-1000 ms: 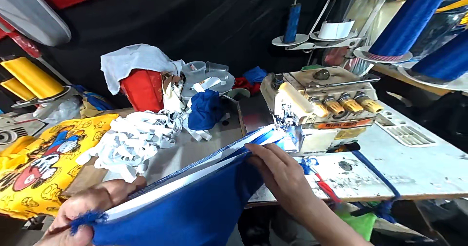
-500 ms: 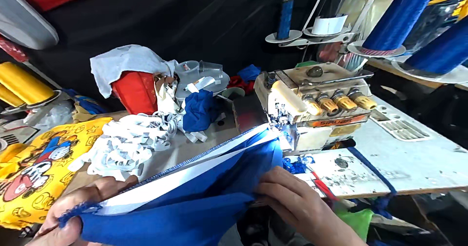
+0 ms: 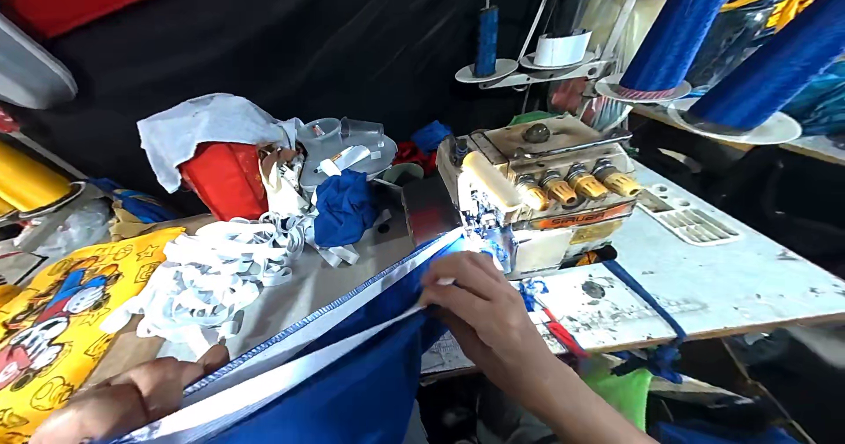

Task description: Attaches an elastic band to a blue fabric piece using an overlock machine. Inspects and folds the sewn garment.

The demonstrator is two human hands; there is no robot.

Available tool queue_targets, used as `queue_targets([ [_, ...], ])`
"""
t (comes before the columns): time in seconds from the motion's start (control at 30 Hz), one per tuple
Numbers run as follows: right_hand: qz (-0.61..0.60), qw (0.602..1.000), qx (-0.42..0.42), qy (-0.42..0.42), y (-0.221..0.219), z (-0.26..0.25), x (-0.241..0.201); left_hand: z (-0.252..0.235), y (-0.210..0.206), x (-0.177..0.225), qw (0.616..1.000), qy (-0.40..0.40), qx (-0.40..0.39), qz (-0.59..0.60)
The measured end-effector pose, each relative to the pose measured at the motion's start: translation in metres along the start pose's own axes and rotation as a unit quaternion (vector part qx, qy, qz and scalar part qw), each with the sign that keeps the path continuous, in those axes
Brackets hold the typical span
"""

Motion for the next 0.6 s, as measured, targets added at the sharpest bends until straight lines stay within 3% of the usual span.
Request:
queue_targets([
  [0.07,-0.038,0.999,-0.013,0.008,0.019,0.018,-0.008,-0.006,-0.008,-0.004,0.999,0.022,-0.026,-0.040],
  [0.13,-0.035,0.999,-0.037,0.012,0.046,0.041,-0.015,-0.017,-0.027,-0.012,0.990,0.052,-0.099,-0.082],
  [0.23,-0.022,0.996,-0.087,-0.014,0.065,0.082,-0.007,-0.024,-0.077,-0.046,0.945,0.073,-0.269,-0.171],
  [0.3,-0.008,0.996,-0.091,-0.025,0.057,0.110,0.005,-0.015,-0.113,-0.086,0.916,0.055,-0.321,-0.234],
  [0.37,-0.015,0.997,-0.066,-0.035,0.054,0.126,0.015,-0.004,-0.134,-0.123,0.914,0.052,-0.297,-0.271],
  [0.43,-0.026,0.998,-0.046,-0.039,0.056,0.126,0.017,0.001,-0.122,-0.146,0.912,0.089,-0.198,-0.348],
  [0.53,-0.058,0.998,-0.028,-0.029,0.060,0.114,0.013,0.025,-0.076,-0.168,0.858,0.199,-0.045,-0.471],
  [0.6,-0.079,0.996,-0.023,-0.029,0.066,0.100,0.009,0.054,-0.065,-0.182,0.818,0.232,-0.033,-0.526],
])
Point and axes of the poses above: each hand's wrist, its own z-axis away from the middle knuckle, its own y-axis out of the back of the hand, x = y × z, the point moved 9 cm from there along -z, towards the middle knuckle, and after that the axes turned 8 degrees about -y, right-handed, at the moved point
